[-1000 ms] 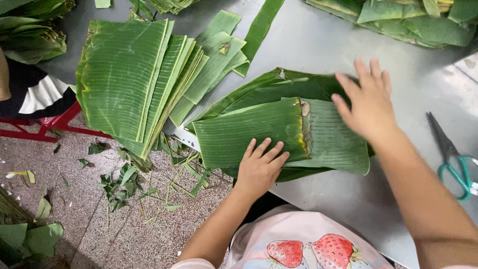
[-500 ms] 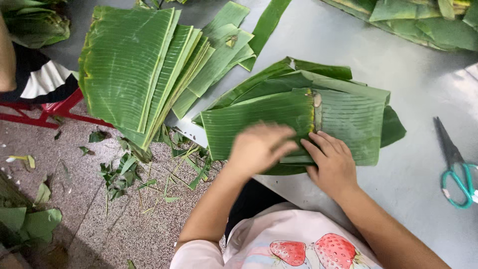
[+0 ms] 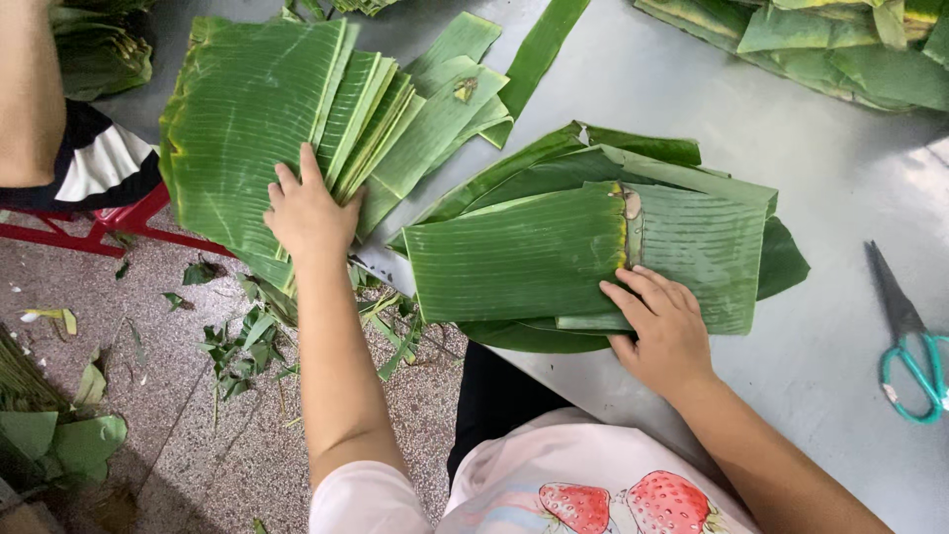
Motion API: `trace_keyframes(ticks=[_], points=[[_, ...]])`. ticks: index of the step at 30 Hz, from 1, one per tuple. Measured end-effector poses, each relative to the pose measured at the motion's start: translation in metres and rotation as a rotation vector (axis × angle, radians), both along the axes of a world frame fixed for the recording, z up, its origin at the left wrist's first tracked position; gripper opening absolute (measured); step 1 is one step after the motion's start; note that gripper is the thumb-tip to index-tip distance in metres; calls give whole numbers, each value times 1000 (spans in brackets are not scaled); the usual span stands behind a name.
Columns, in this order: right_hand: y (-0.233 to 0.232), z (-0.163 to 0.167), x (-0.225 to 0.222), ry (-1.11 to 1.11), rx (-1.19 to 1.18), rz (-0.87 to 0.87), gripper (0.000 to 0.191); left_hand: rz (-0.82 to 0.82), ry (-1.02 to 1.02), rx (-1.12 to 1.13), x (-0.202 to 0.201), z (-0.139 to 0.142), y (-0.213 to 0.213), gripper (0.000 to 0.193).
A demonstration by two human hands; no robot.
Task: The person folds banana leaf sheets into layered packets, at times placing a ball of pink dough on a leaf before folding the leaf over it, pressing and creasing the folds by hand, and setting finished folded leaf packets aside on the work table.
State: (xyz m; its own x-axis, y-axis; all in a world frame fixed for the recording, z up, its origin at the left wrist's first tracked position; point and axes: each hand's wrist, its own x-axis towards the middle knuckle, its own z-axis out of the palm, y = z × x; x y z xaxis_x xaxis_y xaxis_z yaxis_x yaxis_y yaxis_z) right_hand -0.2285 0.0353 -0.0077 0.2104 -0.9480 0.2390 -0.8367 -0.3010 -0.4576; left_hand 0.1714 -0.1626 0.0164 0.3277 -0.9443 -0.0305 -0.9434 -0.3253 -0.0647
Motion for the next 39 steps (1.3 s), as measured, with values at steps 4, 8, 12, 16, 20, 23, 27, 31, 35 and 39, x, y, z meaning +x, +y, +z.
trace_keyframes(ticks=[4,8,12,16,20,23,27,31,35,39], points=[[1,0,-1,-4,18,1,62,-100,-141,113,-1,-8,-16,107],[0,0,-1,-7,18,-3,62,-171,-208,-5,1,-16,-24,91],[0,-1,-2,-27,46,-1,64,-166,-112,-189,13,-11,-25,80],[-1,-1,-2,-28,47,-4,64,-230,-110,-495,27,16,-24,88],[-1,-2,-2,-23,52,-15,63,-270,-202,-608,46,59,-32,89],[-1,-1,-2,-26,49,-14,63,-317,-266,-705,42,70,-38,85],[-2,-1,-1,-22,46,-18,65,-315,-137,-541,-3,49,-42,84],[-2,-2,-1,-17,43,-11,65,-606,-241,-153,-68,11,-26,78],[-2,-2,-2,-11,45,-7,65,-641,-41,-332,-70,2,-6,79],[-1,-2,-3,-23,62,-2,64,-704,341,-628,-12,1,19,56]])
